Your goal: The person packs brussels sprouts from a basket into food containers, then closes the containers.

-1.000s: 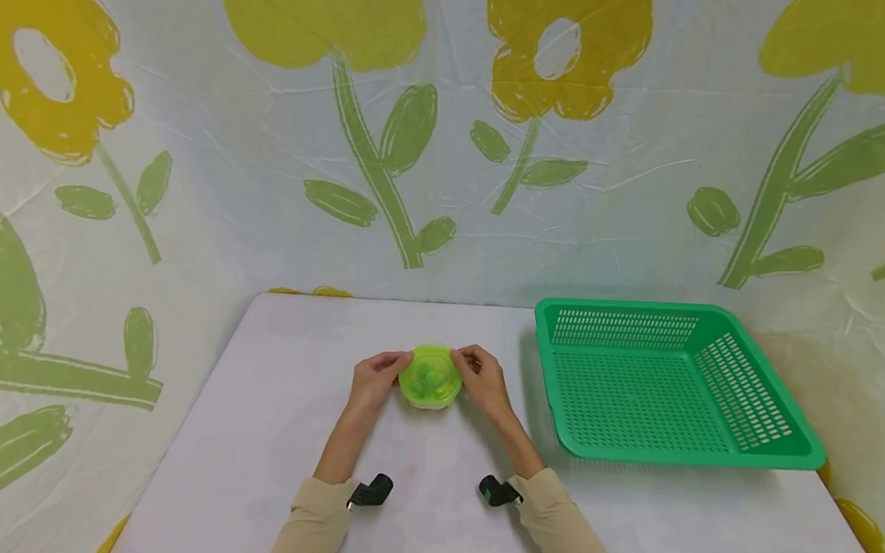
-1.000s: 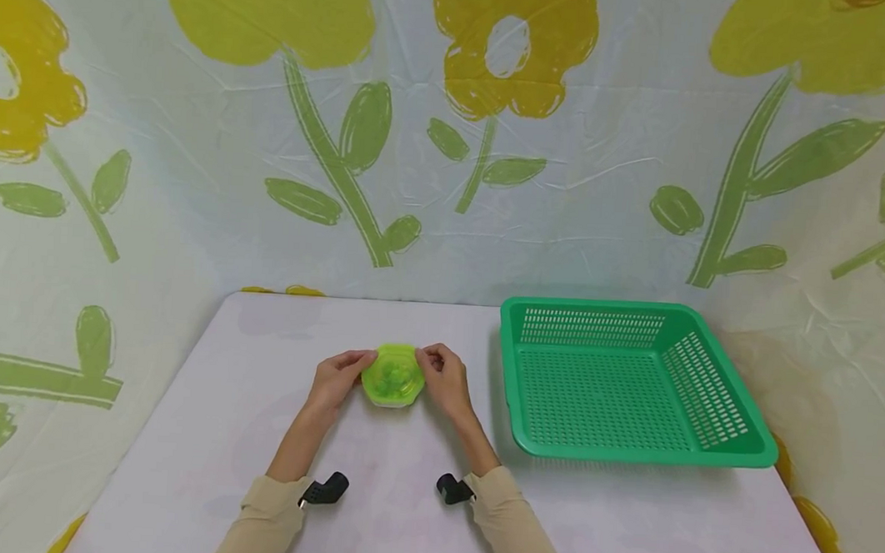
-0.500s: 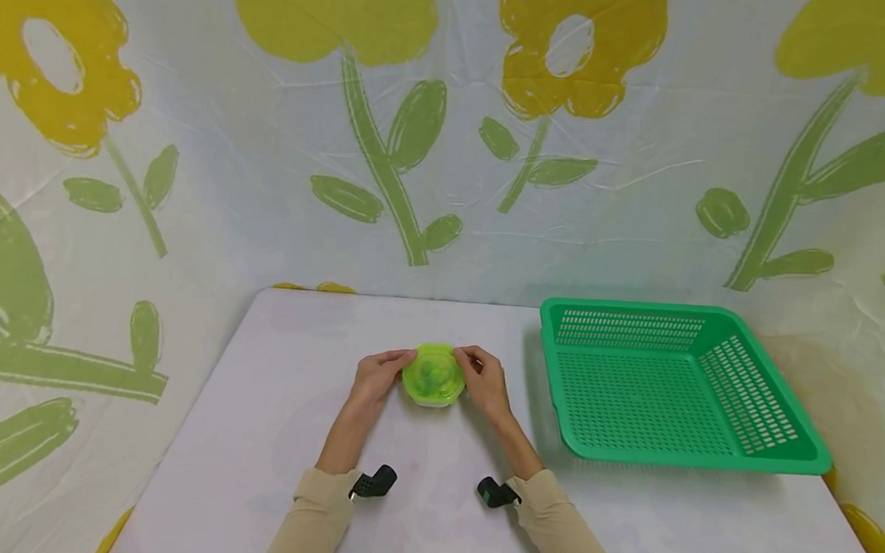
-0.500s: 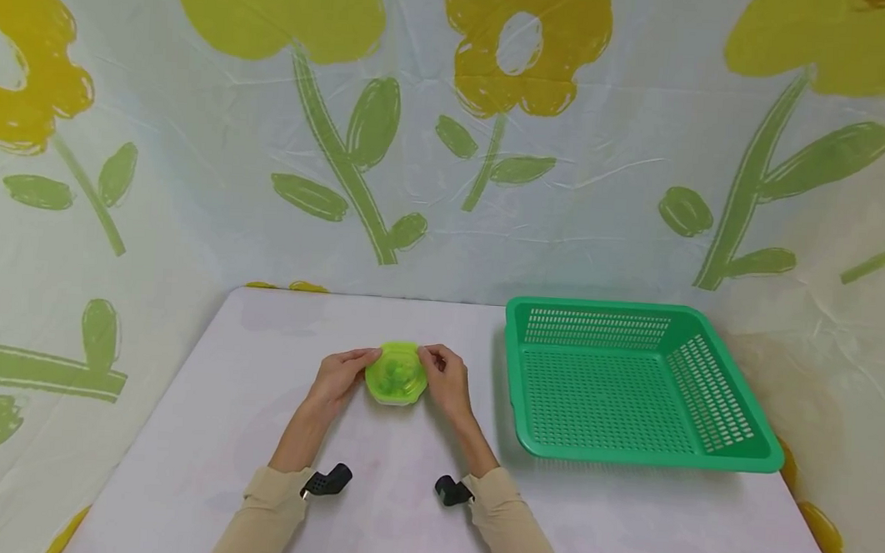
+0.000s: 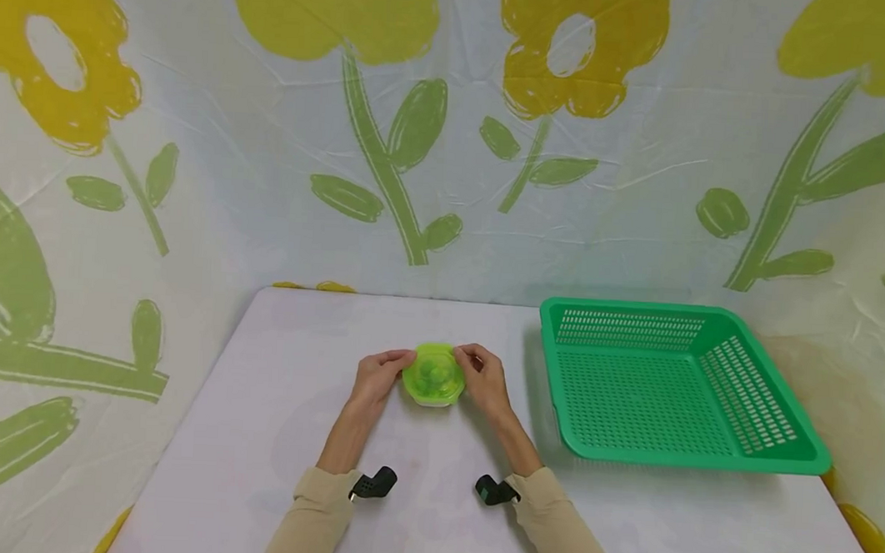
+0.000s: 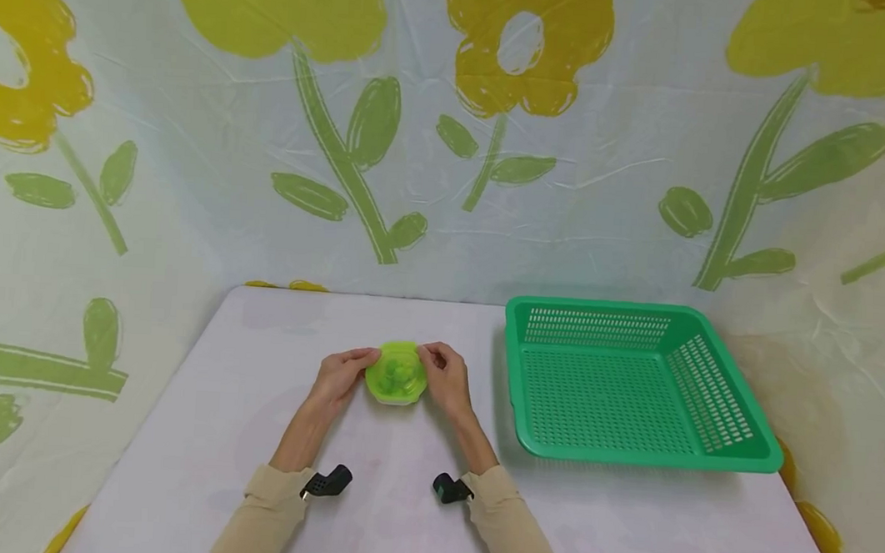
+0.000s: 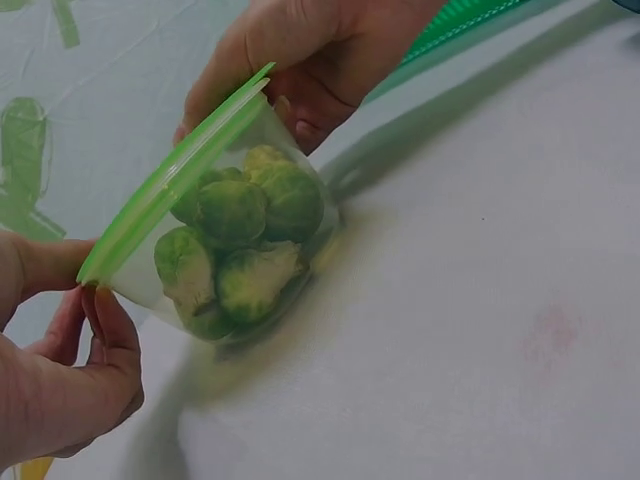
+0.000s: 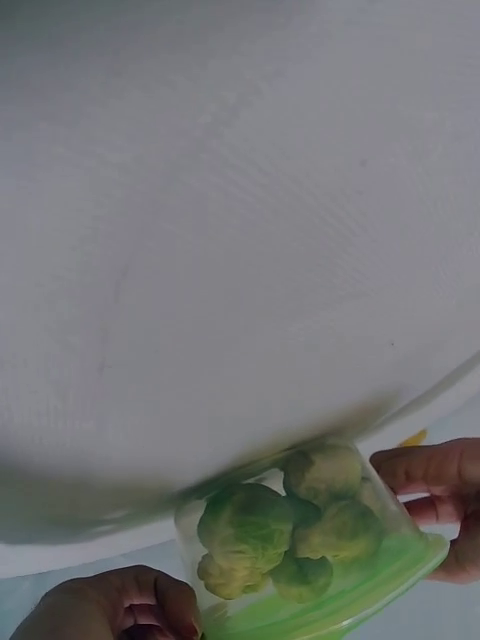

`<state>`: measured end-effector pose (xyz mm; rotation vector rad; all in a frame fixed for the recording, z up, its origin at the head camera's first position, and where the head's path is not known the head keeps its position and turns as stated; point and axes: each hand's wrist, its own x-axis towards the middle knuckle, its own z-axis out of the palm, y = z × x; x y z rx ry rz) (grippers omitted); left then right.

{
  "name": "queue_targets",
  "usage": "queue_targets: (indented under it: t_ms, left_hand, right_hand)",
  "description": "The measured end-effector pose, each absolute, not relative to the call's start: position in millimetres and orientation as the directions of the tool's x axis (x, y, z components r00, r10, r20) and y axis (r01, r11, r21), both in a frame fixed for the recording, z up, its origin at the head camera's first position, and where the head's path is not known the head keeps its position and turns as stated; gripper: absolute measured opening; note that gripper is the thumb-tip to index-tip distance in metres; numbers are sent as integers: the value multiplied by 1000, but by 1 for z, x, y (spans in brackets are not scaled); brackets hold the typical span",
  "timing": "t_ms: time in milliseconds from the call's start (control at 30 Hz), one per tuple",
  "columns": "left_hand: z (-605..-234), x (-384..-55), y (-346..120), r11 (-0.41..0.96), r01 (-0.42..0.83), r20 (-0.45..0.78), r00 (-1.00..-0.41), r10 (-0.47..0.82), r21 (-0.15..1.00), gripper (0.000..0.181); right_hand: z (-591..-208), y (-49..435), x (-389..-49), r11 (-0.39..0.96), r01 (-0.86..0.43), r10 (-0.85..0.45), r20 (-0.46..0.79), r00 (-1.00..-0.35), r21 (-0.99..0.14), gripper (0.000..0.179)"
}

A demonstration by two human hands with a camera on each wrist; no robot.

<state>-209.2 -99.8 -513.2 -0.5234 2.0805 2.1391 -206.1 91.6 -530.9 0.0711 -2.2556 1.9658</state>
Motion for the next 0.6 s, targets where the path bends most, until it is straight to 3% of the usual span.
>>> queue_targets:
  t_ms: [200,600]
  left_hand:
    - [-516,-208,-100,-31,-312,-313,-937,-153,949,25]
    - [-513,-198,-103,-49,-263,-267,-953,-145,964,37]
  right_hand:
    - [-533,91,-205,107,-145,69,152,-986,-984,21]
    - [-529,97,-197,213,-71,21,77,-997,-975,26]
